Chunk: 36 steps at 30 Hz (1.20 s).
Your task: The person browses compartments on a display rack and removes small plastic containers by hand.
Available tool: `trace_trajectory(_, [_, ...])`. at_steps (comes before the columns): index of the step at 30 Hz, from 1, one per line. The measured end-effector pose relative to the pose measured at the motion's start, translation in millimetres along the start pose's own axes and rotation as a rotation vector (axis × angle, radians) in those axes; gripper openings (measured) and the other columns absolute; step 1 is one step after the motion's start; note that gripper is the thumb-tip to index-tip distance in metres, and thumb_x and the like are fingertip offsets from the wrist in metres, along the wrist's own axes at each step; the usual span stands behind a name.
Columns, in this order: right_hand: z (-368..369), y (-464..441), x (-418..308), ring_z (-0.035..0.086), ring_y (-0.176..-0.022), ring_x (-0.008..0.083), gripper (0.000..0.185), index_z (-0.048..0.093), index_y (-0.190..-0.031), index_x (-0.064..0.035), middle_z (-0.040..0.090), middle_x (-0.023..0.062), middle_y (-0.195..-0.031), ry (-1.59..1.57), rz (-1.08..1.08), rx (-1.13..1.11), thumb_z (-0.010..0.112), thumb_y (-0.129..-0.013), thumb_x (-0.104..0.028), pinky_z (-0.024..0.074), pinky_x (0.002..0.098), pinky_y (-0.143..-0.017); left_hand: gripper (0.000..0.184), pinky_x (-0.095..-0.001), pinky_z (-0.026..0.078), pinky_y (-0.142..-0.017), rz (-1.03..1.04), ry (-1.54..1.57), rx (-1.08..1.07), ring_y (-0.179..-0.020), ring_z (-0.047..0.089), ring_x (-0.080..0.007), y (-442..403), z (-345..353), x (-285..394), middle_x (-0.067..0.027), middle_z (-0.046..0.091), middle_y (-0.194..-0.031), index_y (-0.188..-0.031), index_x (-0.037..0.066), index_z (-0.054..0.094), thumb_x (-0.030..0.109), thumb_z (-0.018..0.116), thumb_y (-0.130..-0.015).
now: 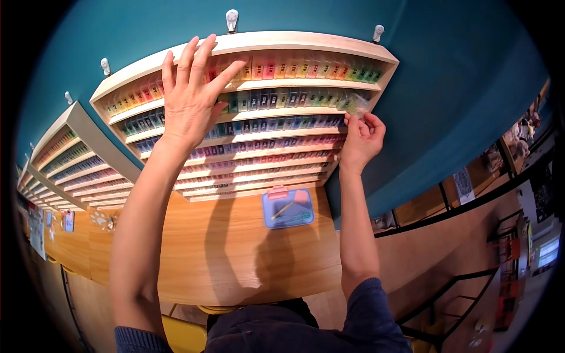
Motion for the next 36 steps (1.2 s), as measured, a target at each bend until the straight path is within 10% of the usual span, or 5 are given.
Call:
trace_trajectory(14, [6.4,-23.4,-17.2,0.061,-0.078,0.0127,0.03,0.068,-0.124,0.0017,0.062,0.0065,-0.103,0.566,-0.436,-0.148,0.073,-0.094,-0.001,0.0539,0.0282,-0.07,0.097,-0.0593,0.019,-0.126,0.003,-0.02,-0.002,-0.154,0.027,-0.0314,-0.1,0.0,0.7,-0.0062,0.029,-0.166,-0.149,0.044,0.052,0.022,0.094,-0.064])
trace_trajectory(18, [4.8,-8.5,-12.2,0.066,-0.085,0.0169,0.028,0.068,-0.126,-0.0019,0.065,0.0098,-0.106,0.405,-0.271,-0.082,0.065,-0.098,-0.001,0.0552,0.0308,-0.077,0.1,-0.0559,0.017,-0.127,0.01,-0.015,0.011,-0.156,0.025,-0.0309,0.1,0.3,-0.4,-0.0064,0.026,-0.168,-0.151,0.042,0.051,0.021,0.095,-0.063])
trace_trajectory(24, [9.1,18.5,-10.2,0.061,-0.116,0.0356,0.041,0.064,-0.134,-0.0047,0.065,0.0144,-0.124,0.796,-0.585,-0.247,0.063,-0.093,-0.001,0.0491,0.0432,-0.101,0.098,-0.0558,0.019,-0.126,0.001,-0.043,-0.028,-0.156,0.024,-0.0313,-0.3,-1.9,1.7,-0.008,0.025,-0.168,-0.15,0.041,0.052,0.021,0.095,-0.065])
trace_trajectory(36, [-6.4,-17.3,-17.1,0.065,-0.085,0.0259,0.044,0.06,-0.143,-0.0101,0.059,0.011,-0.12,0.842,-0.473,-0.24,0.062,-0.099,-0.008,0.0547,0.0396,-0.075,0.099,-0.0557,0.019,-0.126,0.007,-0.047,-0.028,-0.156,0.024,-0.0322,-0.4,-1.7,1.7,-0.0086,0.025,-0.168,-0.151,0.041,0.051,0.02,0.094,-0.064])
Point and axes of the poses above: each hand's wrist, its own y-axis away from the middle knuckle, its own z-axis out of the palm, x = y × z, the point moved 2 cm from there along -y, towards the middle knuckle
